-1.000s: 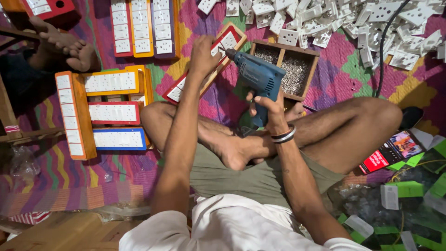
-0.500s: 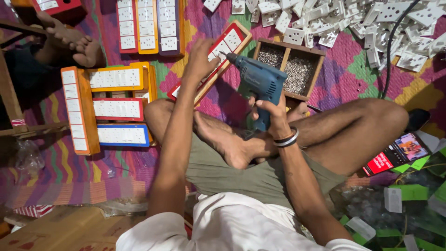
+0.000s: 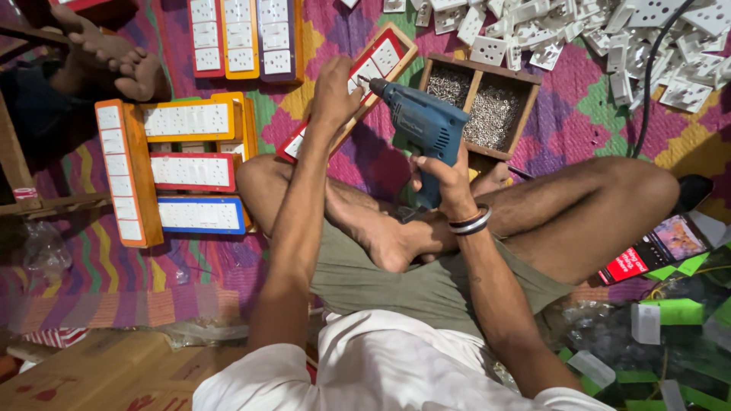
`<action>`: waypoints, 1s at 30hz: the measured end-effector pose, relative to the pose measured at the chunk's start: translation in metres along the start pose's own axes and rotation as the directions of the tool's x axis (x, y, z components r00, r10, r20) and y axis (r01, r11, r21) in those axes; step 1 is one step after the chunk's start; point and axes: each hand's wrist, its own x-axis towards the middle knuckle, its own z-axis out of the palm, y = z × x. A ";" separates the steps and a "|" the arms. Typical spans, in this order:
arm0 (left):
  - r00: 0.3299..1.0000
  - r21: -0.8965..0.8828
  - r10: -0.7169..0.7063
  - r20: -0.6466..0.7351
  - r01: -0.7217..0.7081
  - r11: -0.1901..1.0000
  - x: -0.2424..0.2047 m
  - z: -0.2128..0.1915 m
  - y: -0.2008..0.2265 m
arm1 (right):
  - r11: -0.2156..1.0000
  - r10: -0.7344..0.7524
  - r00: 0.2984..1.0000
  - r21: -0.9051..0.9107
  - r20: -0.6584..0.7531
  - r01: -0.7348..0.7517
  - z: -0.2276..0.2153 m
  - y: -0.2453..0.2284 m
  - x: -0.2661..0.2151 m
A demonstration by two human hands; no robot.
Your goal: The person sits on the floor and uses a power drill to fasten white electrical socket modules into long wooden strips. They handle multiple strips of different colors, drilling screws into each socket position sequentially.
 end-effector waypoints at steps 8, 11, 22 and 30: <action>0.996 0.009 0.079 0.044 -0.080 0.997 -0.010 -0.026 -0.003 | 0.999 0.048 0.999 0.011 0.011 -0.048 0.004 -0.008 -0.006; 0.998 0.014 -0.036 0.060 0.035 0.999 -0.023 -0.032 -0.009 | 0.998 0.064 0.998 0.000 0.005 -0.064 0.006 -0.006 -0.013; 0.984 -0.056 -0.167 -0.057 0.163 0.985 -0.031 -0.017 0.000 | 0.995 0.096 0.994 0.017 0.042 -0.097 0.011 -0.004 -0.008; 0.989 0.011 -0.117 -0.089 0.118 0.993 -0.029 -0.021 0.020 | 0.993 0.049 0.999 -0.111 0.000 -0.049 0.019 -0.003 -0.009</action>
